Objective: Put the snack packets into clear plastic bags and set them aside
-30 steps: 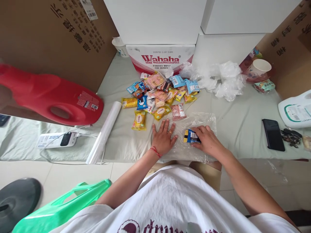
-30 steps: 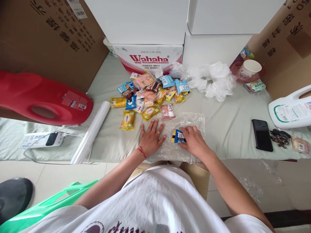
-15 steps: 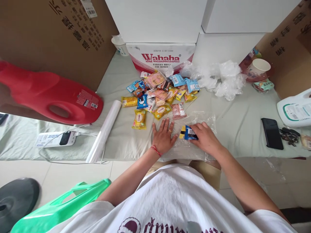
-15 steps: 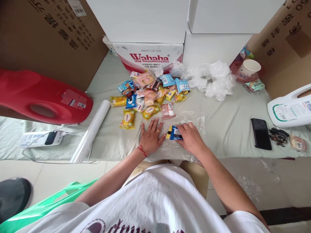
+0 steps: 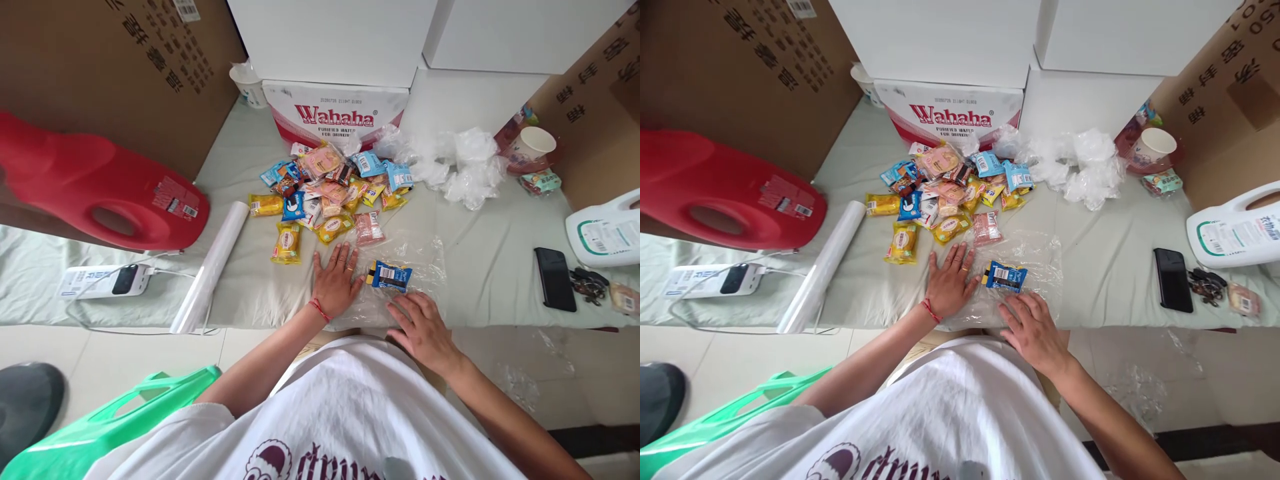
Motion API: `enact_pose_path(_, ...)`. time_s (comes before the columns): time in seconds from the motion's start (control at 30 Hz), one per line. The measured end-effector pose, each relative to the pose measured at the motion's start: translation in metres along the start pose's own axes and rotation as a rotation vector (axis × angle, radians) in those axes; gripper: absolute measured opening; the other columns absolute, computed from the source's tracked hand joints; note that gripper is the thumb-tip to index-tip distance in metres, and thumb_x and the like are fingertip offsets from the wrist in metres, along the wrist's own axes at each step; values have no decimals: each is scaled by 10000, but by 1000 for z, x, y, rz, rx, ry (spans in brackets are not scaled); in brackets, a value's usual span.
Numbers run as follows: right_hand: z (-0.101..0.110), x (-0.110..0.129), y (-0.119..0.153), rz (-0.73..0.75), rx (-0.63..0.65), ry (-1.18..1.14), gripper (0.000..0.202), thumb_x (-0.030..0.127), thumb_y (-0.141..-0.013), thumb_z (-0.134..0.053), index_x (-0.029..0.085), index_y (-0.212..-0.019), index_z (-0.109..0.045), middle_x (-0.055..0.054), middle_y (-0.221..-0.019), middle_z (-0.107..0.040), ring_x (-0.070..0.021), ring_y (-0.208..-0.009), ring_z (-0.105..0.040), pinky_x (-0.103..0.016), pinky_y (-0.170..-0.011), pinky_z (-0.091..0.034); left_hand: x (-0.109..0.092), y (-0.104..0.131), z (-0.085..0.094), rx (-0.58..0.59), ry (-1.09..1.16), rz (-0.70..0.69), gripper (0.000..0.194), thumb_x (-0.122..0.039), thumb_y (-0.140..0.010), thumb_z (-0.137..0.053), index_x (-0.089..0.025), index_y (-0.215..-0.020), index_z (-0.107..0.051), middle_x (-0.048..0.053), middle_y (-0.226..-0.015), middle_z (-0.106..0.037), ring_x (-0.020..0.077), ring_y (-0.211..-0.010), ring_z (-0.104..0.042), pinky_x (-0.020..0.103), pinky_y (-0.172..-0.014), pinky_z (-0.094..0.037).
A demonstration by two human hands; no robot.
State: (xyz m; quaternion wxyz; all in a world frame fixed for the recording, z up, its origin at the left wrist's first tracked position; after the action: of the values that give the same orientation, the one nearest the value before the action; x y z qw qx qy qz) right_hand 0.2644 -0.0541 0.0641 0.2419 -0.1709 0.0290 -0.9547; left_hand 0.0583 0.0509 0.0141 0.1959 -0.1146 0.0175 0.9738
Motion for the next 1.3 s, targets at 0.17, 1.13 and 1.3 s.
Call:
enact_pose_path(0.17, 10, -16, -19, -129, -112, -158, 256, 226, -1010, -499, 261, -1060, -748, -107, -1189, -678, -250, -1024, -631, -411, -898, -532, 7, -2, 1, 30, 58, 3, 617, -485, -1053, -314, -237, -1618, -336, 136, -1693, -285, 336, -1564, -286, 716, -1234, -93)
enact_pose_path(1.13, -14, -87, -92, -564, 158, -441, 285, 429, -946, -515, 223, -766, -597, 3, -669, -628, -153, -598, -517, -275, -597, -312, 37, 9, 45, -703, 254, 281, 199, -272, -880, -527, -187, -985, -673, 106, -934, -694, 259, -931, -654, 470, -917, -523)
enact_pose_path(1.3, -15, -83, -95, -542, 142, -431, 267, 397, -945, -516, 216, -760, -584, -8, -680, -640, -157, -621, -537, -275, -612, -319, -59, 57, 48, -478, 238, -611, 262, -227, -940, -496, -289, -1081, -708, 43, -1023, -766, 217, -1049, -693, 406, -940, -477)
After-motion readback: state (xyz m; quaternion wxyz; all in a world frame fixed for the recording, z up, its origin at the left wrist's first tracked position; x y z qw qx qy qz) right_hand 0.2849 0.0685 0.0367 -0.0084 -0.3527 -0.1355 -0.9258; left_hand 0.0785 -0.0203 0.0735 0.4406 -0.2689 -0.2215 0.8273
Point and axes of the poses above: each hand's wrist, its own y-axis away from the middle knuckle, its own z-axis out of the back of the hand, x = y × z, the point moved 4 cm from there along -y, towards the middle knuckle
